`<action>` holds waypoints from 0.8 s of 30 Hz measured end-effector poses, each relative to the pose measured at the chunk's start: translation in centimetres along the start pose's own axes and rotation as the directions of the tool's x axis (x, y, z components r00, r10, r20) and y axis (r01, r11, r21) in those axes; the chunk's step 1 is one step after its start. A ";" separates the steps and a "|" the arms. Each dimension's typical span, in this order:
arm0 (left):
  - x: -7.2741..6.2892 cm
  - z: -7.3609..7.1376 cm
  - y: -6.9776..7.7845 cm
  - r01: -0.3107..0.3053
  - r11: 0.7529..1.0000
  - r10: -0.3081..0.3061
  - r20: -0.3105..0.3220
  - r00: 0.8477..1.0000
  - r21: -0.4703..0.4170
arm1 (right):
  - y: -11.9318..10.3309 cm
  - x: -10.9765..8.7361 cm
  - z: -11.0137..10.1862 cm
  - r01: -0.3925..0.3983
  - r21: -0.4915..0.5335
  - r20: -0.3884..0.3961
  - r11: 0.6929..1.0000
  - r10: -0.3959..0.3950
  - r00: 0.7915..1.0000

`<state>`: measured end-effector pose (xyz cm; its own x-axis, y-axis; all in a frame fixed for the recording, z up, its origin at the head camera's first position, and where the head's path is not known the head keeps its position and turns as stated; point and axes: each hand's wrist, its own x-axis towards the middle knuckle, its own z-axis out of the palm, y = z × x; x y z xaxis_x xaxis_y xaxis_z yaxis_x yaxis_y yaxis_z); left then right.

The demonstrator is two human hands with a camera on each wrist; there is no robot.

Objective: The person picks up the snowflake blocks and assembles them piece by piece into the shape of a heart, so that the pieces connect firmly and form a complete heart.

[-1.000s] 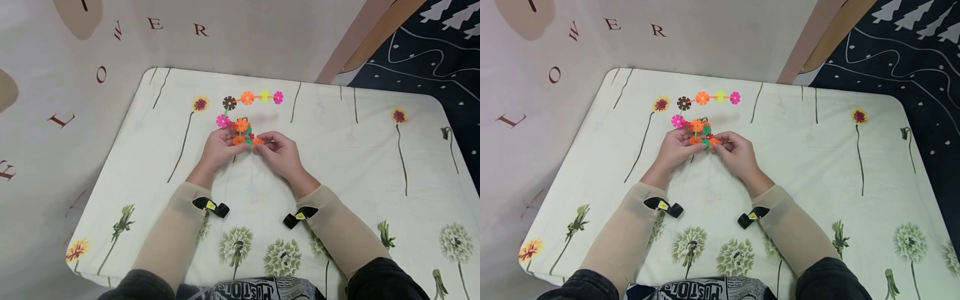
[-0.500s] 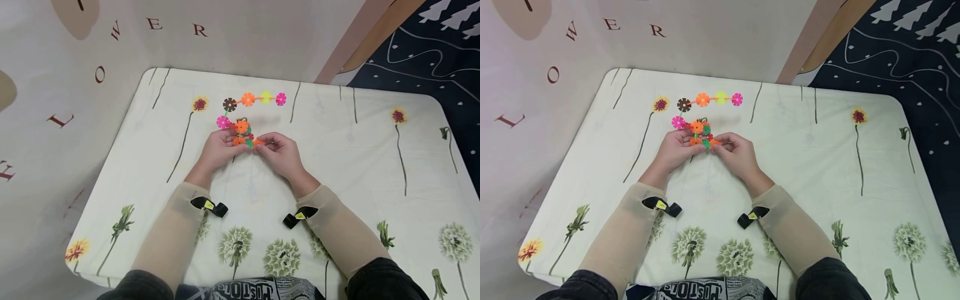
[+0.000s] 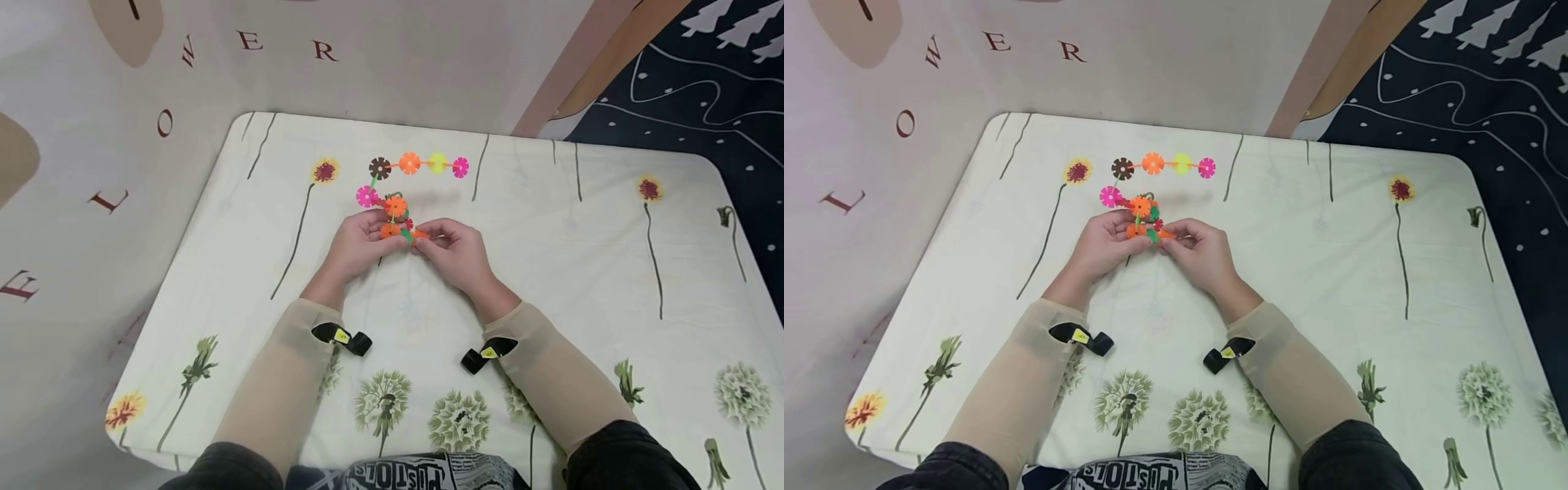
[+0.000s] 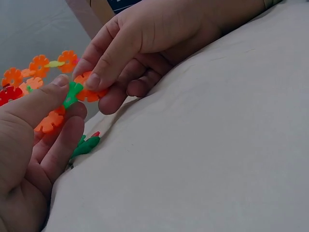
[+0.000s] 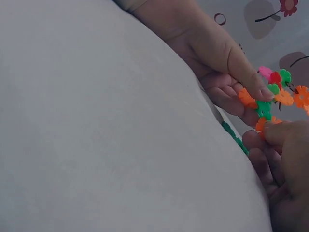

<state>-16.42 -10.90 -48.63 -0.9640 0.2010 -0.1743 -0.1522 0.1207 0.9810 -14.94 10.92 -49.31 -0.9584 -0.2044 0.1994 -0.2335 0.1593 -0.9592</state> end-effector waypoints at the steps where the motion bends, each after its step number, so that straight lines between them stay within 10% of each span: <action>1: 0.0 0.0 -0.1 -0.003 1.000 0.003 -0.002 1.000 0.008 | 0.0 0.0 0.0 0.000 -0.003 -0.006 1.000 0.000 1.000; 14: 0.1 0.5 -0.3 -0.129 0.986 0.136 0.067 0.988 -0.102 | 0.1 0.1 0.0 0.052 0.027 -0.041 0.998 -0.051 0.998; 24: 0.1 0.5 -0.6 -0.176 0.965 0.176 0.014 0.984 0.192 | 0.3 0.0 0.0 0.074 -0.058 0.017 0.996 -0.073 0.997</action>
<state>-16.37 -10.49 -49.24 -0.9726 0.2325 0.0002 0.0643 0.2682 0.9612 -15.02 10.92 -49.58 -0.9359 -0.2319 0.2652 -0.3126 0.1995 -0.9287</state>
